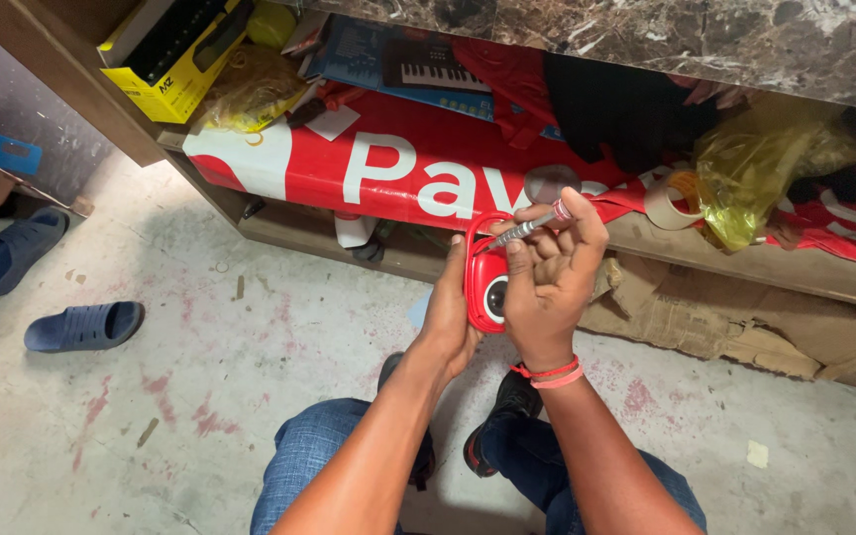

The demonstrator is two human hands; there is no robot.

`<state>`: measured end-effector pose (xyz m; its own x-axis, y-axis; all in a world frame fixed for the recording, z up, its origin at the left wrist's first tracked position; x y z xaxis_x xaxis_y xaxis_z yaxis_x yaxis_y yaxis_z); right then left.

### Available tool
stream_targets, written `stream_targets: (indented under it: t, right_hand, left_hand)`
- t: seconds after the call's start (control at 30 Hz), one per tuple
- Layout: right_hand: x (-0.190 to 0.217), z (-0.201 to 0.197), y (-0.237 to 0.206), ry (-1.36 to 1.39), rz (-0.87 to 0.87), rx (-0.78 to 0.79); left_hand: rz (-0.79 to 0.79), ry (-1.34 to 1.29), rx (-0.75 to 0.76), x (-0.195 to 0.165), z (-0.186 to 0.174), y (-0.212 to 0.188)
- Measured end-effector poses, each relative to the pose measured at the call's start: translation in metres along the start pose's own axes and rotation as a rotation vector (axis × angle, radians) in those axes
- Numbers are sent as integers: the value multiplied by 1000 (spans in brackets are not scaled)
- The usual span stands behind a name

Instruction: The person kneels on the floor holding a red portable speaker and uses a screwdriver to unscrew its rear panel, repositioning the speaker and driver bit repeatedly to loosen the screws while working the casing open.

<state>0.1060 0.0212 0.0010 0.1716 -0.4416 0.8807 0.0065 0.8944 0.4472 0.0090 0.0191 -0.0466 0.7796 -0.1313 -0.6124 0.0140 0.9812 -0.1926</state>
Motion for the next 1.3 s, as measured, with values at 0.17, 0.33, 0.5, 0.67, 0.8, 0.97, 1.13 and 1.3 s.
stream_targets:
  t: [0.17,0.33,0.5,0.67,0.8,0.97,1.13,1.3]
  right_hand:
    - [0,3,-2,-152,-105,6]
    - [-5,3,-1,-135,-58,-45]
    - [-4,2,0,-53,7,-10]
    - [2,1,1,-48,-7,18]
    - [2,4,0,-121,-57,-1]
    - [0,4,1,-115,-12,-30]
    - [0,4,1,-17,26,30]
    - [3,4,0,-17,11,66]
  left_hand:
    - [17,11,-18,0,0,1]
    - [-3,24,-24,-2,2,0]
    - [16,8,-8,-2,2,0]
    - [36,19,2,1,1,1]
    - [50,40,2,1,0,1]
    - [14,39,-10,-1,1,0]
    - [-5,35,-6,-1,2,-1]
    - [-4,26,-29,-2,3,-1]
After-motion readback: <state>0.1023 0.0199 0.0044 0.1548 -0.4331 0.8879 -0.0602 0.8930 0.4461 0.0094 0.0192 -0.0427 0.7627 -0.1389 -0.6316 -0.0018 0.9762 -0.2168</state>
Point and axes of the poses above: each hand's wrist, its own y-axis towards the middle knuckle, its own z-axis out of the palm, x = y × z, the point moved 1 cm from there along y, towards the middle knuckle, and after that the axes turned 11 degrees about z, right-handed, at the moved point
